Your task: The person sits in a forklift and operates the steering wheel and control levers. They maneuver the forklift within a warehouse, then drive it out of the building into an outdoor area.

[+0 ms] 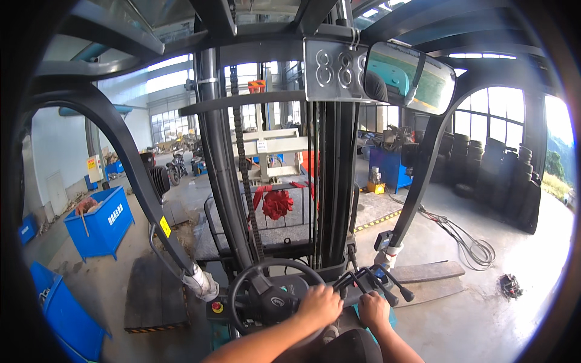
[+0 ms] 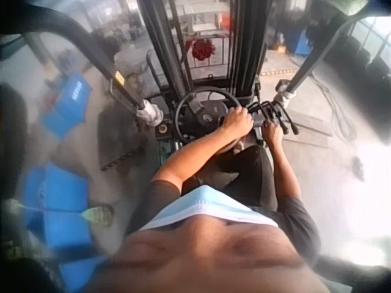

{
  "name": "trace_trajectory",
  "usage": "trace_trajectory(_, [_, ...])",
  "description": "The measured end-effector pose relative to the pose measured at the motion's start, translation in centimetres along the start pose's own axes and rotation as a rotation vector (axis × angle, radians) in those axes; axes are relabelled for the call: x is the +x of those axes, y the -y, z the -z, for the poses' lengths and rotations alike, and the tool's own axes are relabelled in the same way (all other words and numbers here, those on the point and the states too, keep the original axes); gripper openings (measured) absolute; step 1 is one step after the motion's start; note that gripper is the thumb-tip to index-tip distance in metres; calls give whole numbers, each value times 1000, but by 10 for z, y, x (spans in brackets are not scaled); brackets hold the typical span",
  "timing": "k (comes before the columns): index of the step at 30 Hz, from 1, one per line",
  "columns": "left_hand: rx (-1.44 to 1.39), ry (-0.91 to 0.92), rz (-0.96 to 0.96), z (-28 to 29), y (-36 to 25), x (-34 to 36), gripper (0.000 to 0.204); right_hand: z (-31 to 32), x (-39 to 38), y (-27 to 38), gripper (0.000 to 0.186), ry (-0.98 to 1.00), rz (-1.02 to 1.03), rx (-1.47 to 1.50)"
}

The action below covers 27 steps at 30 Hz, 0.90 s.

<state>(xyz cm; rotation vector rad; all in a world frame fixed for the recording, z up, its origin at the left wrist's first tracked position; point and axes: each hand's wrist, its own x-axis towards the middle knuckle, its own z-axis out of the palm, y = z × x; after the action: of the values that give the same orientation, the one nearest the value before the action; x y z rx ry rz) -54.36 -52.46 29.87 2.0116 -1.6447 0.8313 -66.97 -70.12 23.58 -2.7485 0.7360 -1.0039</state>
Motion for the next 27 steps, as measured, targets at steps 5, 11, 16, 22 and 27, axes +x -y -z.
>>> trace_trajectory(5, [18, 41, 114, -14, 23, 40, 27, 5, 5, -6, 15, 14, -3, 10])
trace_trajectory(11, [-8, -29, 126, -13, 5, 38, 27, 6, 9, -14, 15, -17, 14, -11])
trace_trajectory(16, [-23, 17, 92, -4, -6, 38, 25, 5, 13, -21, 15, -11, -13, -6])
trace_trajectory(22, [-48, 114, 25, 3, -16, 33, 21, 4, 20, -30, 15, 10, -6, 29])
trace_trajectory(27, [-61, 27, -1, 1, -27, 29, 22, 3, 25, -41, 17, 25, -3, 46])
